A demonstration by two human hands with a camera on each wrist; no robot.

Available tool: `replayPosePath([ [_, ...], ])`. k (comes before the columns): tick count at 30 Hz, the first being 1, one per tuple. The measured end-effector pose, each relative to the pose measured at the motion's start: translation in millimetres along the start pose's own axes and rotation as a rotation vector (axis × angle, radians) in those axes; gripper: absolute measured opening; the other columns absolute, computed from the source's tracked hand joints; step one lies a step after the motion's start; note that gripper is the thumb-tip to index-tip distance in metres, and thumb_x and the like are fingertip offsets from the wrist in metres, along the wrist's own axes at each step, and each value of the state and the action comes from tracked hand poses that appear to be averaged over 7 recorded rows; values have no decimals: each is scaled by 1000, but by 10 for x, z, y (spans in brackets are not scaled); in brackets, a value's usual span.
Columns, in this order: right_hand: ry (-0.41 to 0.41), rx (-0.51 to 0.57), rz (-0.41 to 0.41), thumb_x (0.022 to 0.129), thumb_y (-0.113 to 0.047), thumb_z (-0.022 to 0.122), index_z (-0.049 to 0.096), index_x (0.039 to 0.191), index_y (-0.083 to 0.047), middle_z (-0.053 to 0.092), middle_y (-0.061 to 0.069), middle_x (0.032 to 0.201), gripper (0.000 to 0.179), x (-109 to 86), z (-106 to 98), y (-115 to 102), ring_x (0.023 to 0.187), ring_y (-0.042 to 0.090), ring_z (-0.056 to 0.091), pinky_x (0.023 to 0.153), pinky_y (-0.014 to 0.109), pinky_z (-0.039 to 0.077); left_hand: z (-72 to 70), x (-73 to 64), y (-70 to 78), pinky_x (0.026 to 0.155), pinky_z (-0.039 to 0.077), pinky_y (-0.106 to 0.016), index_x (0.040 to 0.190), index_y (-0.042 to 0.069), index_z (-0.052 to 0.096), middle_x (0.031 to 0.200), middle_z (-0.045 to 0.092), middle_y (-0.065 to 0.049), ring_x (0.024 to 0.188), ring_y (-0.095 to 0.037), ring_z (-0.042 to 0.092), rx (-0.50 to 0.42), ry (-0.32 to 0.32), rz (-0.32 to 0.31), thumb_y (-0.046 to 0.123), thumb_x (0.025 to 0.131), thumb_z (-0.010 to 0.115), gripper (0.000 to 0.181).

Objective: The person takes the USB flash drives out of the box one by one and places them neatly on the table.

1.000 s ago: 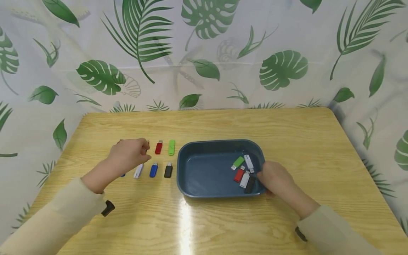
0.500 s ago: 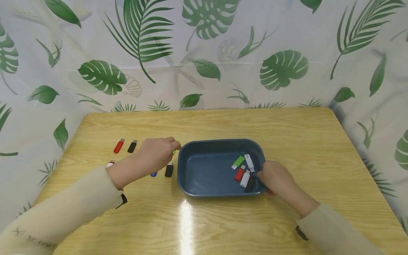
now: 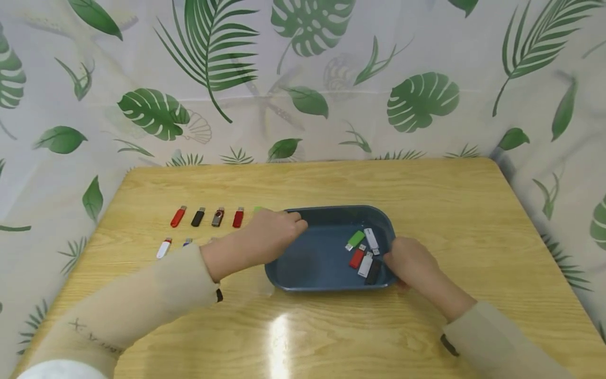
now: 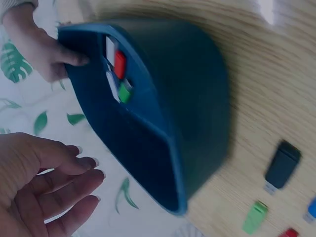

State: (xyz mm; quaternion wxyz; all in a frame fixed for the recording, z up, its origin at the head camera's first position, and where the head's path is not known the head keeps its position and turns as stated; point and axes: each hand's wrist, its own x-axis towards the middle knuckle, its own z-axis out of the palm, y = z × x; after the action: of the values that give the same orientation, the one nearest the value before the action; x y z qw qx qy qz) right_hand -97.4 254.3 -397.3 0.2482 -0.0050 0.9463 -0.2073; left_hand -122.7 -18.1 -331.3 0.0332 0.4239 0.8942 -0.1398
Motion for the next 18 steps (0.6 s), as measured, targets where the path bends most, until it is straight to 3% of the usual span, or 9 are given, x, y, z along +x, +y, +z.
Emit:
replayPosePath([
  [8,8,7,-6,89,-5,46,53,64,2,55,6,45,26,-9,12,9,36,12,56,41,28,48,-12,206,202,51,46,-22,110,17,62,93,60,2,66,-9,55,-10,8,56,16,96,55,16],
  [18,24,11,-28,88,-4,46,53,63,2,54,5,44,26,-3,17,10,35,12,55,40,28,48,88,496,351,56,51,-25,113,17,63,97,63,3,74,-8,60,-58,4,71,17,95,57,19],
])
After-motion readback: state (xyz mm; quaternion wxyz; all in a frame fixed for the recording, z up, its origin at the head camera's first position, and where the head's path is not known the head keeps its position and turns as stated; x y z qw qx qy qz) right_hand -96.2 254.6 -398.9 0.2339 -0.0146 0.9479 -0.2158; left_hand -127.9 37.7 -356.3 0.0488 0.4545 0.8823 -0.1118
